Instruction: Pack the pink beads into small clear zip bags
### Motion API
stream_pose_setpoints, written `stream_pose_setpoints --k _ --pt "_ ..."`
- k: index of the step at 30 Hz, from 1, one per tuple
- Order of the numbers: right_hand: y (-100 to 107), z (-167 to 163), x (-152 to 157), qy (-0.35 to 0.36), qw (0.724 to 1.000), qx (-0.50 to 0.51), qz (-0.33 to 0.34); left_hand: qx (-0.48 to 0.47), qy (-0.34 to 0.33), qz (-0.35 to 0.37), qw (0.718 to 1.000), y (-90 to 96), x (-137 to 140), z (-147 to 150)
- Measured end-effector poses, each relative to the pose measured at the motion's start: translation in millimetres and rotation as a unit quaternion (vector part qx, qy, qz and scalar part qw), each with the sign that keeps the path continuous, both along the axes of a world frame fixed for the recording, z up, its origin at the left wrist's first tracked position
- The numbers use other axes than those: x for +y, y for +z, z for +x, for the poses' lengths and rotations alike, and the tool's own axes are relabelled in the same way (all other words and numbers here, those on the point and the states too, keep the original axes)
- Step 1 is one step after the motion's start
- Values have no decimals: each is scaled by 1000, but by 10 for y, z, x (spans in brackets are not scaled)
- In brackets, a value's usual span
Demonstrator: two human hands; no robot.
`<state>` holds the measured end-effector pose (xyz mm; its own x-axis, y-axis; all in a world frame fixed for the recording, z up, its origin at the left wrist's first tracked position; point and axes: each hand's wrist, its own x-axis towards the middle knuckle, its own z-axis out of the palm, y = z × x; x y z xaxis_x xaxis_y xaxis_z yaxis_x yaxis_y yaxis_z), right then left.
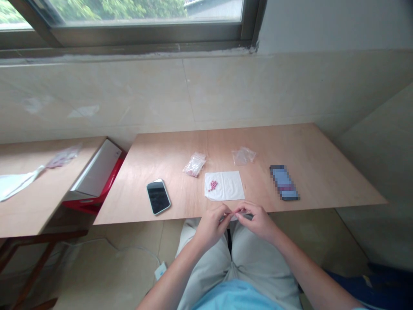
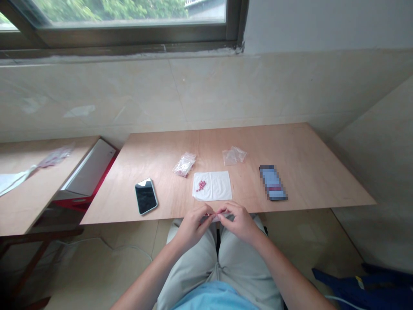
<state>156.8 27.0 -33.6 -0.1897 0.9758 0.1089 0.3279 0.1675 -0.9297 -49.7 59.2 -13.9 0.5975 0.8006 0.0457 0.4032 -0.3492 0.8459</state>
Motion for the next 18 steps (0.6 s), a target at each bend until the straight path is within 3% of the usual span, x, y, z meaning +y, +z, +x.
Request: stream_pose_setpoints --k 12,18 --pt "25 -36 -13 -9 1000 -14 14 16 12 0 1000 -37 -14 18" --pt "40 -39 -19 -13 1000 -11 13 -21 5 -2 1000 -40 -11 25"
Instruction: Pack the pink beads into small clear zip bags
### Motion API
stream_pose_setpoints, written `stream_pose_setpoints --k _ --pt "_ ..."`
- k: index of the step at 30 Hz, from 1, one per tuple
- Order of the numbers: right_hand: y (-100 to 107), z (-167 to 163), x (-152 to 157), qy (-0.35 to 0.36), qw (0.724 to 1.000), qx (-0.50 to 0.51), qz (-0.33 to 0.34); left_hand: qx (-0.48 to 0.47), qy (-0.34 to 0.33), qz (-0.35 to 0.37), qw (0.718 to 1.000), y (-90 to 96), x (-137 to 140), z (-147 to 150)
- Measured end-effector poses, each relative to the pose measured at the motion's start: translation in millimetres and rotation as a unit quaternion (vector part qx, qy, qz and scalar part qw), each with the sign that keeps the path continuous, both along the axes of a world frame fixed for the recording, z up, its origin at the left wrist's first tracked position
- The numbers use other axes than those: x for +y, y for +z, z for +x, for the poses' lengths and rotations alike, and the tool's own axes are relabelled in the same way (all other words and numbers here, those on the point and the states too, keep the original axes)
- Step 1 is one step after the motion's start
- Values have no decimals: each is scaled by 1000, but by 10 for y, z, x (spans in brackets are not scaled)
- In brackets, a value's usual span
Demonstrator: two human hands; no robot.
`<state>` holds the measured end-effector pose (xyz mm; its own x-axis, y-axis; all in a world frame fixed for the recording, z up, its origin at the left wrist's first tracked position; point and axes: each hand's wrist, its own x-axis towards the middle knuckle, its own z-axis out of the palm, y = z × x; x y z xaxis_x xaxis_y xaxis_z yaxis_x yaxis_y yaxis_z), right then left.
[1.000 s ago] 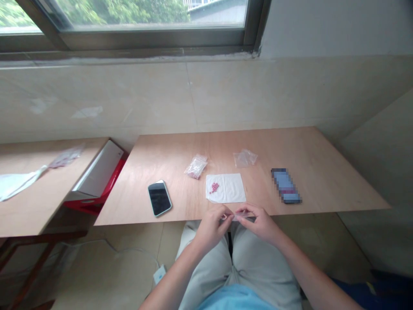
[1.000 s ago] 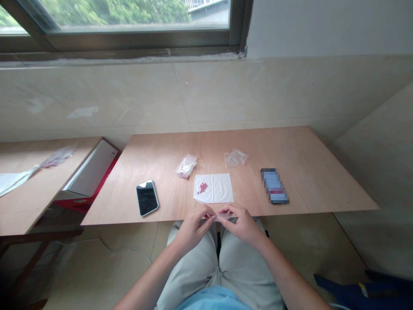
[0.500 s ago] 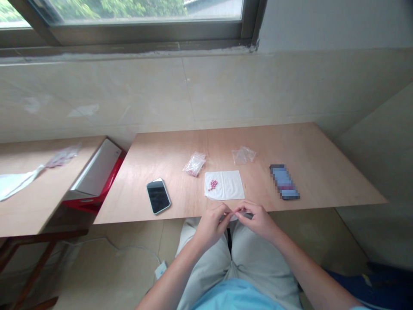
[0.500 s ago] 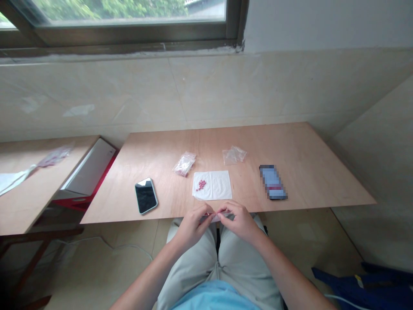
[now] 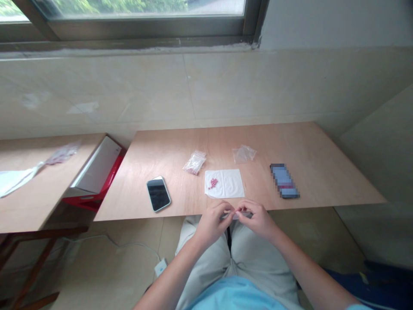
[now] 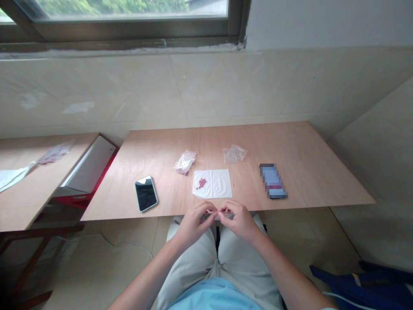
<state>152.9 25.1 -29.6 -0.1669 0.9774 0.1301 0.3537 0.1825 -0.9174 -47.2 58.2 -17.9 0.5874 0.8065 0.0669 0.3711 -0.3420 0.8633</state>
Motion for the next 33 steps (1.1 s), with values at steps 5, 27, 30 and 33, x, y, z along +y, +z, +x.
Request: stream_pose_setpoints --k 5,27,30,33 --pt "-11 13 5 1 1000 -3 6 -8 -1 15 1000 18 1 -10" --pt "-46 54 11 -2 1000 11 16 -22 8 18 1000 35 13 -32" --pt "-91 77 23 -5 1000 13 21 -22 19 18 999 26 26 -32" --pt "-92 86 25 -7 1000 15 17 -24 23 16 999 13 31 -24"
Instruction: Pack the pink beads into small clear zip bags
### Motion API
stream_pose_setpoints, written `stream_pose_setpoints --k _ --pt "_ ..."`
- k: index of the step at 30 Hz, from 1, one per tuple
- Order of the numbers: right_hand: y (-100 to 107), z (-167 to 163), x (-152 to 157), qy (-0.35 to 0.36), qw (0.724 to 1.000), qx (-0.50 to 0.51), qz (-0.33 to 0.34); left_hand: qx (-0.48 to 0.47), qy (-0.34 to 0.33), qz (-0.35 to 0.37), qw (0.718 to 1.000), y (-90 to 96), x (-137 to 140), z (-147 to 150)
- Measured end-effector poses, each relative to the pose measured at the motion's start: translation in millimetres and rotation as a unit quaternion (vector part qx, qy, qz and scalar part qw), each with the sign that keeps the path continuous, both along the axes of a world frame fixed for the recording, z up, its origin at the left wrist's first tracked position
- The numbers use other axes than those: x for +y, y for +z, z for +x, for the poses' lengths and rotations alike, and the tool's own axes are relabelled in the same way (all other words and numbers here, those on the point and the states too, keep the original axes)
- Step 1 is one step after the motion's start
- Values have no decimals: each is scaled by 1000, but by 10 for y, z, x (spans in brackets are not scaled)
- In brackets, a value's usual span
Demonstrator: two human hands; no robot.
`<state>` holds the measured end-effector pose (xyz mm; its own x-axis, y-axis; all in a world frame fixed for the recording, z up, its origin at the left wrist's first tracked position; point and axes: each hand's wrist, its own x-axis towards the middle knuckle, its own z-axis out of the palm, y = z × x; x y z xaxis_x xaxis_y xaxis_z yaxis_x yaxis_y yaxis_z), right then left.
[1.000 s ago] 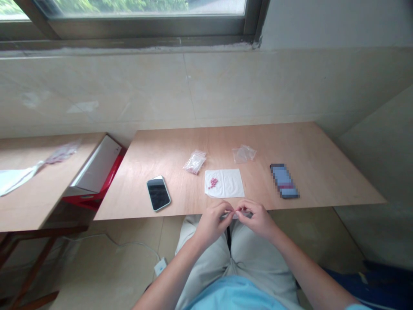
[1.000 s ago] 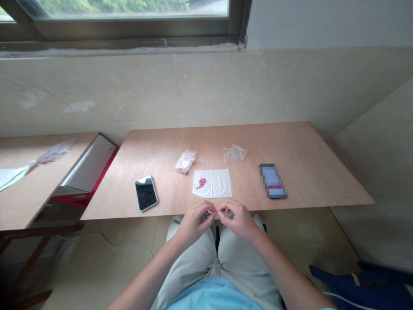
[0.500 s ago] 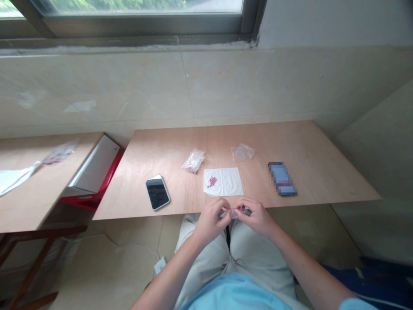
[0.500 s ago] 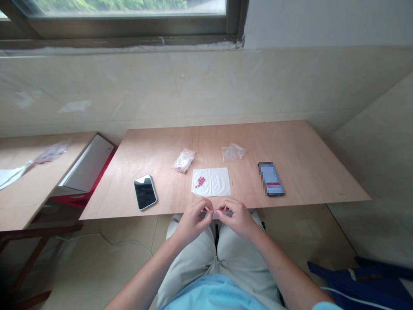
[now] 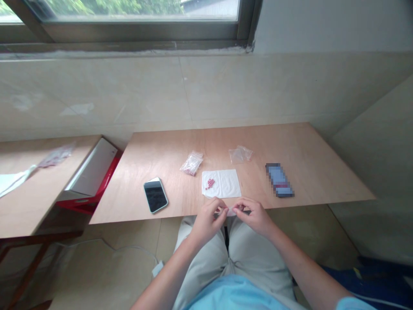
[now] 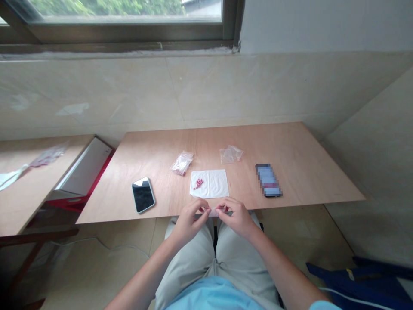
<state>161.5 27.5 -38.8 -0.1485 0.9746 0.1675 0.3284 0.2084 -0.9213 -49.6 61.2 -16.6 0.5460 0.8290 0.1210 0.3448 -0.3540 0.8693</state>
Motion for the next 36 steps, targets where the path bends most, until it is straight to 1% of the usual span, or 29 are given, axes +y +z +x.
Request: stream_pose_setpoints --k 8,12,17,21,26,31,36 --pt "100 -40 -22 24 1000 3 1 16 -11 -8 1000 16 -13 22" --pt "68 -57 -24 16 1000 -14 -3 17 -24 -8 1000 24 -12 12" --pt "6 -26 0 -5 1000 -11 3 23 -9 -6 1000 30 3 -10" --pt "16 -13 3 -8 1000 -6 3 35 2 -10 999 21 9 -10" --pt "40 -35 -15 -3 1000 -6 1 37 -7 -9 999 11 4 8" --pt "14 -38 -7 -1 1000 -11 -3 24 -20 -6 999 14 14 1" --pt "8 -13 8 -14 1000 -8 9 25 3 -13 1000 14 21 -22"
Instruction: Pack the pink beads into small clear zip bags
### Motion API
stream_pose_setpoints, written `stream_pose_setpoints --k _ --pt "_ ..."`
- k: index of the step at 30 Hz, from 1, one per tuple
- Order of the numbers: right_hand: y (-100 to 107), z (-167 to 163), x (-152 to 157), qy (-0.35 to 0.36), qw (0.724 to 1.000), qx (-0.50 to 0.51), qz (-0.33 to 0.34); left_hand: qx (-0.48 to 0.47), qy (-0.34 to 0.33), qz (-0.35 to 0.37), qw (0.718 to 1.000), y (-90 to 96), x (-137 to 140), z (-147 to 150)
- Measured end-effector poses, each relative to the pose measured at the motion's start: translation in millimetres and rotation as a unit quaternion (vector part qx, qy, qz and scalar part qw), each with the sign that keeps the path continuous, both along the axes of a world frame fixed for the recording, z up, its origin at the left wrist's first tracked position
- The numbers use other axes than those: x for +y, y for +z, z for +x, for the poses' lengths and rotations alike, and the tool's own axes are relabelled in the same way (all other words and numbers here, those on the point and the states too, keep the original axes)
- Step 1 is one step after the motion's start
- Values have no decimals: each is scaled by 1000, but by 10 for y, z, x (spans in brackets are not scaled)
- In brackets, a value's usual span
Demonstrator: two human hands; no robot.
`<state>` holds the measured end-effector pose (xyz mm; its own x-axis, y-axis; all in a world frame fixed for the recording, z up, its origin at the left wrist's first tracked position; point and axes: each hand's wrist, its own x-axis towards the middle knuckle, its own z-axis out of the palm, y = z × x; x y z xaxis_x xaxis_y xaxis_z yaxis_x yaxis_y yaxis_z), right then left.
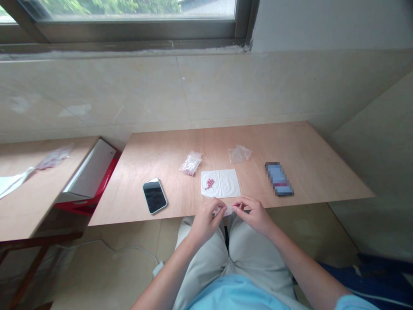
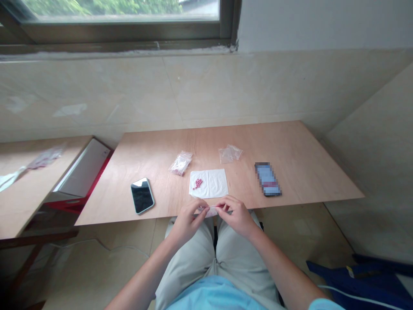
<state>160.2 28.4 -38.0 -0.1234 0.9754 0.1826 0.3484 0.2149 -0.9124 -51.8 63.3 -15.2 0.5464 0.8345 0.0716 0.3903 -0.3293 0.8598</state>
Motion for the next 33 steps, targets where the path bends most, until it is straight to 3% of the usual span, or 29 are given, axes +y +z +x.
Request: stream_pose_setpoints --k 8,14,18,29,33 --pt "60 9 -6 -8 1000 -4 0 -14 16 -22 1000 -23 -2 14" --pt "-24 46 10 -45 998 34 -35 -84 67 -114 988 -97 36 5" --pt "-88 68 16 -45 995 65 -63 -119 65 -153 979 -109 56 -2" --pt "-89 29 -18 -59 990 78 -102 -123 86 -142 978 -100 17 49" --pt "-142 17 -10 -82 980 122 -132 -172 48 -210 961 -147 -18 95"
